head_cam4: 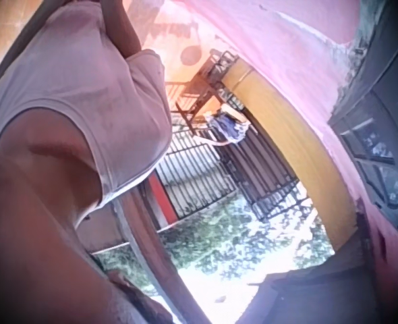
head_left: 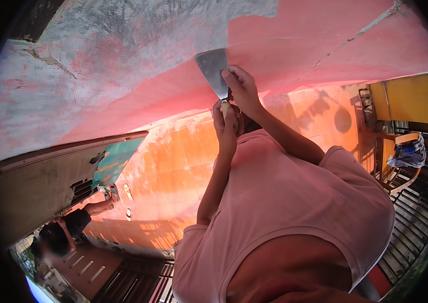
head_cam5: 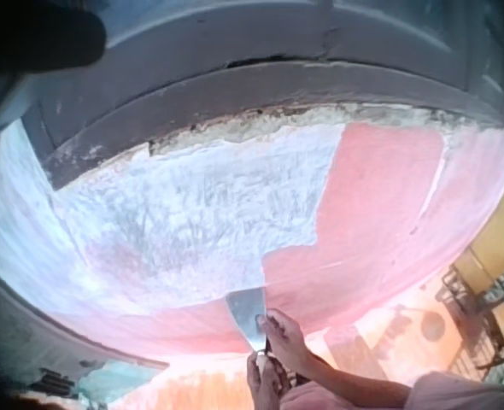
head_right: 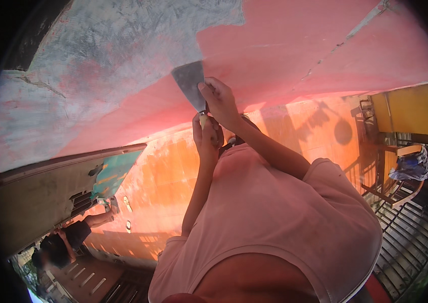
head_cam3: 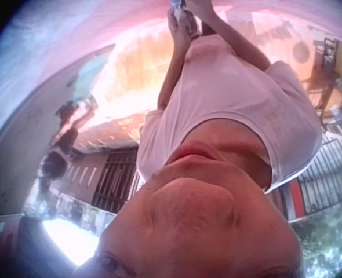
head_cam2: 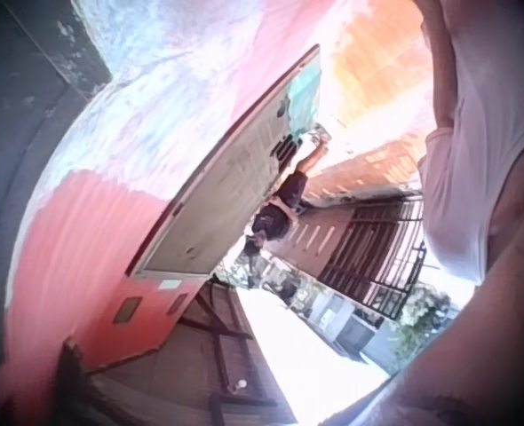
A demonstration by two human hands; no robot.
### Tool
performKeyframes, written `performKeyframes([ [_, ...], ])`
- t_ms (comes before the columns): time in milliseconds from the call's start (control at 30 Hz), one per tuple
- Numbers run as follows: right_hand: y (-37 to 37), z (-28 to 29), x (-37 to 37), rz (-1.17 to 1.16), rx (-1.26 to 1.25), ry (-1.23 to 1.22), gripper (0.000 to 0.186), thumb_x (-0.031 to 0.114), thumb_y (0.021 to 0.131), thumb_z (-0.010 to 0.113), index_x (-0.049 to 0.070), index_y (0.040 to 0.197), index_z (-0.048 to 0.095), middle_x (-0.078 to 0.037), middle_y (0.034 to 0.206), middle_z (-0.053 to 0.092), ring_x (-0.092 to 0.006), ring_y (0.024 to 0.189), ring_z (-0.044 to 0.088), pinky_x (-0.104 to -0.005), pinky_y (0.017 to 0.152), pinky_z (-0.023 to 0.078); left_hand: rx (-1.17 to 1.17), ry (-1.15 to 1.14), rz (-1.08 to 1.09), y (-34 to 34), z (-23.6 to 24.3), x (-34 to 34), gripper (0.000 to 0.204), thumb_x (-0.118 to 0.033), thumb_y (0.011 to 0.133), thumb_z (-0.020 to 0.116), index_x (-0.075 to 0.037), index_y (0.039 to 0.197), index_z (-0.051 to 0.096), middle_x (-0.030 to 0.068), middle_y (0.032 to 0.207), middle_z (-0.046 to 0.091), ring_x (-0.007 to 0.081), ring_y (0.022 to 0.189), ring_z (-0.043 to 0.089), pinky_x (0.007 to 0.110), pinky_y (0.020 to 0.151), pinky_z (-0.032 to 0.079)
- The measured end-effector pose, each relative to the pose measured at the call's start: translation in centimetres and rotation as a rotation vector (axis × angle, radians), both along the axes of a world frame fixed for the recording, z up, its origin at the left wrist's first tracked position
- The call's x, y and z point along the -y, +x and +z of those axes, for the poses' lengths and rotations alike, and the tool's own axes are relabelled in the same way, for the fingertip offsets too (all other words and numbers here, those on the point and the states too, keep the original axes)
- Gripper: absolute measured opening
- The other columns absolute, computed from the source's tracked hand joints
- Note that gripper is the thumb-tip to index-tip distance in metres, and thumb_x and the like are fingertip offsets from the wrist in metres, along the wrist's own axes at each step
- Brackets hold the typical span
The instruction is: The person scrapes a pink-painted wall with a metal scraper, removing loose paint and surface material. The person repeatedly wipes the scraper on the wall and continues scraping different sections.
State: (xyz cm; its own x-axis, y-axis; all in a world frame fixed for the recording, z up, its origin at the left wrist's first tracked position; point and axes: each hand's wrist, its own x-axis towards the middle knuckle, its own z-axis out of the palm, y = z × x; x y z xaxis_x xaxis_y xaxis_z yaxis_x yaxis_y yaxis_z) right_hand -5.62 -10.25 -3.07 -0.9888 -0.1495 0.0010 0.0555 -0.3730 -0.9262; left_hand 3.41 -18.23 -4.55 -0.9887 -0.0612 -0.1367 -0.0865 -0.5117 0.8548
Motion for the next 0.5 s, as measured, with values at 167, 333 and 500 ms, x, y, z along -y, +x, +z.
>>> performKeyframes([
  [167,-0.8,-1.6,-0.1,-0.075,-0.098,0.102,0.023,0.02,0.102,0.054,-0.001,0.108,0.06,0.004,0.074,0.056,-0.0009,0.066,0.048,-0.0195,0.058,0.039,0.033,0.061,-0.031,-1.2,0.0,-1.1,0.027,-0.038,0.103,0.041,-0.011,0.104,0.044,-0.0013,0.074,0.042,0.0055,0.049,0.037,0.021,0.039,0.023],
  [333,-0.9,-1.9,0.2,-0.125,-0.107,0.096,0.022,0.02,0.101,0.055,-0.002,0.101,0.061,0.004,0.071,0.053,-0.0019,0.065,0.045,-0.0219,0.055,0.037,0.021,0.05,0.0,-1.8,-2.6,-1.3,0.028,-0.04,0.104,0.039,-0.013,0.103,0.047,-0.0057,0.063,0.036,0.003,0.045,0.033,0.019,0.039,0.023],
  [500,-0.8,-1.9,0.1,-0.123,-0.102,0.1,0.022,0.019,0.101,0.053,-0.001,0.099,0.06,0.004,0.071,0.053,-0.0017,0.064,0.045,-0.0217,0.055,0.038,0.04,0.059,0.055,-2.3,-2.7,-1.9,0.026,-0.035,0.107,0.035,-0.012,0.104,0.046,-0.0079,0.058,0.033,0.0007,0.042,0.028,0.018,0.037,0.022],
])
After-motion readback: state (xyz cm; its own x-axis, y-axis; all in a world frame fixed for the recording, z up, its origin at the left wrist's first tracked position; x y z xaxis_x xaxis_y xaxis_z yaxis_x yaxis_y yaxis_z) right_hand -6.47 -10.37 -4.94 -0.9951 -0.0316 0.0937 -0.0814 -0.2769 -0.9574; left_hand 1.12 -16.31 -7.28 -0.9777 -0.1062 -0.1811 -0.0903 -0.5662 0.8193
